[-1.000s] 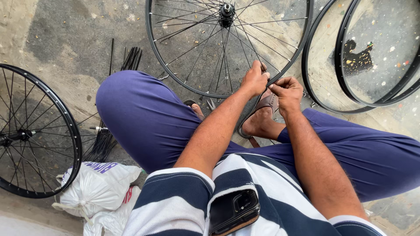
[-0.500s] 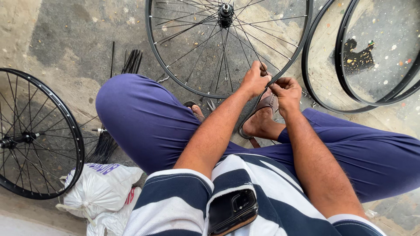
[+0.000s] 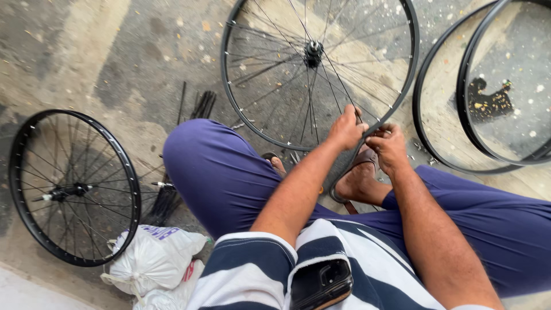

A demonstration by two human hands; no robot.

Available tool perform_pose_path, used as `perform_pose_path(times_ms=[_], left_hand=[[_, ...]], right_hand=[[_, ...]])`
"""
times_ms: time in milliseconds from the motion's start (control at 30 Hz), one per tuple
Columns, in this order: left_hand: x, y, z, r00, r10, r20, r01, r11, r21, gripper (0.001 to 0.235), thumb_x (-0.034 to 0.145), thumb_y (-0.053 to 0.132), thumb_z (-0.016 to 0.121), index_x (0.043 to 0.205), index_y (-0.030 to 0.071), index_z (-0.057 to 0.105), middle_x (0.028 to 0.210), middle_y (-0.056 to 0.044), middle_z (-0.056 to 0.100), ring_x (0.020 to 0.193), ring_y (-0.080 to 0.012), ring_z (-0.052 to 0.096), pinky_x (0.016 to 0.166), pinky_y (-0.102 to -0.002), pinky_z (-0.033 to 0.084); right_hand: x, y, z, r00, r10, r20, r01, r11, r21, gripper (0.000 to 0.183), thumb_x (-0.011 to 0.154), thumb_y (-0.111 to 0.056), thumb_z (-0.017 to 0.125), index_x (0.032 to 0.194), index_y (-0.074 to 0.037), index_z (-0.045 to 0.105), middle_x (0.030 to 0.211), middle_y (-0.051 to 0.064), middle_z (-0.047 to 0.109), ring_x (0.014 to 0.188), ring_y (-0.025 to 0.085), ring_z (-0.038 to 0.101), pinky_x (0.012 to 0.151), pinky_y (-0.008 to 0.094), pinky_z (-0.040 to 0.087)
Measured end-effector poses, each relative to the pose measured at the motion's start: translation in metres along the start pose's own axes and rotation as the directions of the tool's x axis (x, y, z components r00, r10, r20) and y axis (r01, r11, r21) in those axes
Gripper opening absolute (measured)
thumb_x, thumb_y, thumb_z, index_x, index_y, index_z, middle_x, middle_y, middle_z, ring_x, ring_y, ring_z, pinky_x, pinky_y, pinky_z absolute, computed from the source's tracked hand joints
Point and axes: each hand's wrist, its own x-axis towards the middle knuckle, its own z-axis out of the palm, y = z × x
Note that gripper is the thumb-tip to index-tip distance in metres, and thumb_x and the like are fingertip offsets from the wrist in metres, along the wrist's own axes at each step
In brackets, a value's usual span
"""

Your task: The person sits on the ground and laces a bicycle wheel by inserting spokes into the rim and hub. They manipulate the spokes by hand, threading them through the rim holes and securing them at the hub. The person occasionally rotates the wheel to access different sections.

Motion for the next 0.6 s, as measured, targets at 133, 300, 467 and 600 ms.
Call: perform_pose_path(times_ms=[133,300,467,600], left_hand=[[-0.004,0.001,-0.001,0.999,-0.028,0.040,0.030,0.998,-0.061,0.051,0.087,0.027,0.078,0.122,0.006,0.048,0.102,-0.018,0.073,0.099,-0.0355,0.070,0.085,-0.046,0.054],[-0.005,0.004,-0.007,0.999,-0.018,0.048,0.021,0.998,-0.054,0.050,0.085,0.026,0.078,0.121,0.006,0.050,0.098,-0.016,0.075,0.095,-0.0308,0.073,0.085,-0.043,0.055],[-0.006,0.001,-0.011,0.997,0.069,0.044,-0.060,0.982,-0.179,0.053,0.084,0.025,0.076,0.124,0.005,0.047,0.099,-0.011,0.076,0.096,-0.0298,0.074,0.086,-0.042,0.055],[-0.006,0.005,-0.010,0.999,0.000,0.033,0.000,1.000,-0.004,0.053,0.086,0.030,0.078,0.123,0.005,0.050,0.096,-0.014,0.074,0.095,-0.0324,0.072,0.085,-0.043,0.055]], right_hand=[[0.003,-0.003,0.000,0.995,0.091,0.037,-0.094,0.989,0.112,0.033,0.086,-0.002,0.059,0.119,-0.004,0.057,0.099,0.006,0.069,0.086,0.019,0.068,0.078,0.034,0.059],[0.001,-0.002,-0.001,0.996,0.083,0.039,-0.090,0.971,0.221,0.015,0.097,-0.019,0.056,0.107,-0.009,0.058,0.095,0.006,0.069,0.084,0.020,0.068,0.076,0.036,0.057],[0.000,-0.006,0.001,0.995,0.094,0.030,-0.097,0.978,0.186,0.015,0.100,-0.025,0.058,0.101,-0.010,0.060,0.091,0.007,0.069,0.081,0.020,0.067,0.075,0.036,0.057],[0.000,-0.005,0.003,0.996,0.089,0.018,-0.091,0.984,0.151,0.018,0.101,-0.028,0.061,0.101,-0.010,0.060,0.090,0.007,0.068,0.079,0.019,0.067,0.073,0.034,0.056]])
